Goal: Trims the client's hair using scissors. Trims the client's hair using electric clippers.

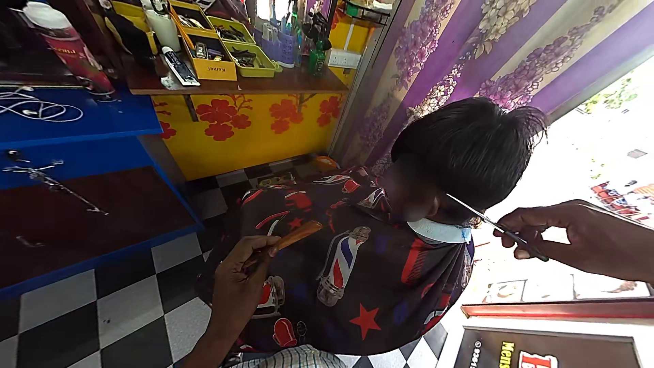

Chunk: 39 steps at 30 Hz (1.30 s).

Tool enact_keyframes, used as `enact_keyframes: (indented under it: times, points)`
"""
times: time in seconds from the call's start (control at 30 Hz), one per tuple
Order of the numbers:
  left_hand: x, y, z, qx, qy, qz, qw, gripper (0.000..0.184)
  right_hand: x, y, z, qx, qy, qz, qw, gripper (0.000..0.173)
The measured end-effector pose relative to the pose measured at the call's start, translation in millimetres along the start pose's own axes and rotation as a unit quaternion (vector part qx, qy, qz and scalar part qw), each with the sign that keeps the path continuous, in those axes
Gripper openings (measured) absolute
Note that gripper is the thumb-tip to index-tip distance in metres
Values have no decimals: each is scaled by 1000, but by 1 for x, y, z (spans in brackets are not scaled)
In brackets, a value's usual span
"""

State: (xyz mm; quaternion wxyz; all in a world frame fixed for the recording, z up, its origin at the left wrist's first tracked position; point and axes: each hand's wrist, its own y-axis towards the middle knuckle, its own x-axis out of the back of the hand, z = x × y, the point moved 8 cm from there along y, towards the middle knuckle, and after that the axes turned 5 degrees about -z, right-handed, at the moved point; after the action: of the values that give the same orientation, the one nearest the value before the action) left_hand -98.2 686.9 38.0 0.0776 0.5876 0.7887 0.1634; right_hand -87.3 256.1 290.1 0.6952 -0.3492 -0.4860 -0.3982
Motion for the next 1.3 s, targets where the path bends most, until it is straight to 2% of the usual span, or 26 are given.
enact_keyframes:
  times: [0.4, 0.6, 0.9, 1.07, 1.3]
  points:
    - [-1, 5, 8, 17, -24, 26, 999, 20, 2, -24, 11, -59, 16, 17, 998, 32]
    - [-2, 6, 12, 22, -40, 33, 998, 19, 1, -11, 22, -36, 2, 5, 999, 29]
    - [6, 4, 22, 28, -36, 37, 998, 20, 13, -10, 35, -97, -30, 37, 994, 21]
    - [8, 4, 27, 34, -39, 40, 998, 20, 15, -8, 47, -118, -18, 65, 991, 31]
    - [10, 4, 29, 36, -49, 54, 997, 20, 13, 5, 65, -105, -28, 77, 991, 24]
